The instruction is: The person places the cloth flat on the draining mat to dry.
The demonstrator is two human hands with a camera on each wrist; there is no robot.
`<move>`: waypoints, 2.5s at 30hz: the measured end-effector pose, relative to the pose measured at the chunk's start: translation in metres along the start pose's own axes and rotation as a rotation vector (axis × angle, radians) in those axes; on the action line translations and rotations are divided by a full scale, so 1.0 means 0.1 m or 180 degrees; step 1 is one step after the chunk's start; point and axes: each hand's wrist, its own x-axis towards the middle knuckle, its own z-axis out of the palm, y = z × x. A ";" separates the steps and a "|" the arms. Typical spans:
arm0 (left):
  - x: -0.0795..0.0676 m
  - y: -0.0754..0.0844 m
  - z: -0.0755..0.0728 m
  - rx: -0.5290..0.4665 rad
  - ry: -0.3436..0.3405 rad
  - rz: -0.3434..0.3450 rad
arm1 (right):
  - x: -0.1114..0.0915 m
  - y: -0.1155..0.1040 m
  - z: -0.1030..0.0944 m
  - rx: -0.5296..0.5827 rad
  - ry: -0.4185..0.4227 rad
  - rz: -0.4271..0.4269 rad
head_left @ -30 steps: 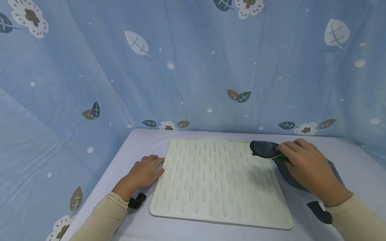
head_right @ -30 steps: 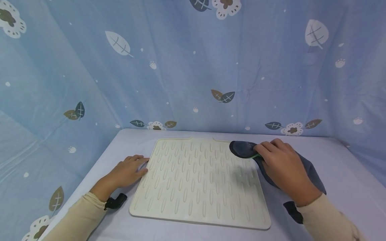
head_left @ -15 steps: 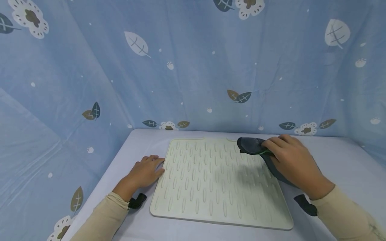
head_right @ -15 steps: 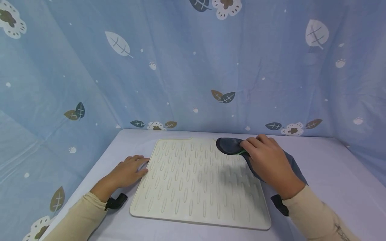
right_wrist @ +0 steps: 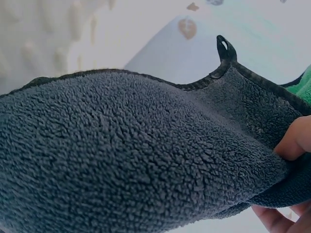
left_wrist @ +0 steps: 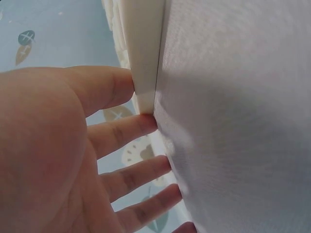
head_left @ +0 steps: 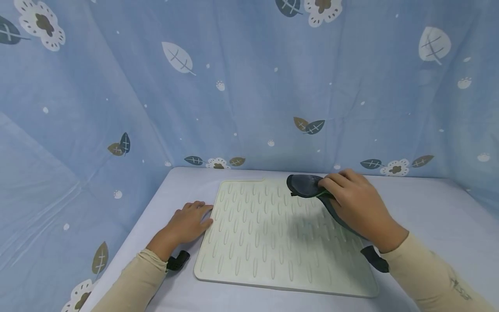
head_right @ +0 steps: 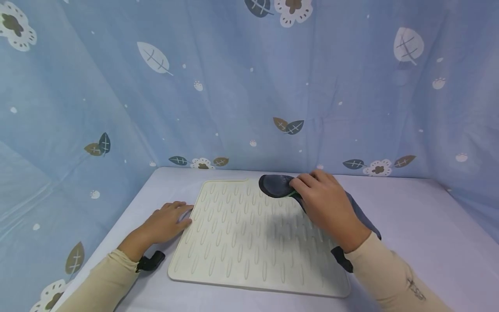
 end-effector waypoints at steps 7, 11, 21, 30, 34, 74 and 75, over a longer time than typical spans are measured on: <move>-0.01 0.00 -0.01 -0.0007 0.0006 0.0019 | 0.13 -0.12 0.07 0.0072 0.0015 -0.0070; -0.01 0.01 -0.02 -0.0015 0.0011 0.0007 | 0.18 -0.20 0.12 0.0157 0.0030 -0.0078; 0.00 -0.01 -0.01 0.0006 -0.0004 0.0001 | 0.28 -0.40 0.28 0.0342 0.0029 -0.0052; 0.01 0.01 -0.03 -0.0016 -0.0017 0.0001 | 0.33 -0.54 0.46 0.0528 -0.0150 -0.0014; 0.01 0.03 -0.04 -0.0030 0.0012 0.0007 | 0.33 -0.59 0.54 0.0650 -0.0300 0.0063; 0.02 0.00 -0.03 0.0025 0.0025 0.0023 | 0.30 -0.64 1.08 0.1355 -0.1763 0.0494; 0.02 0.00 -0.03 0.0023 0.0022 0.0021 | 0.30 -0.64 1.09 0.1348 -0.1774 0.0483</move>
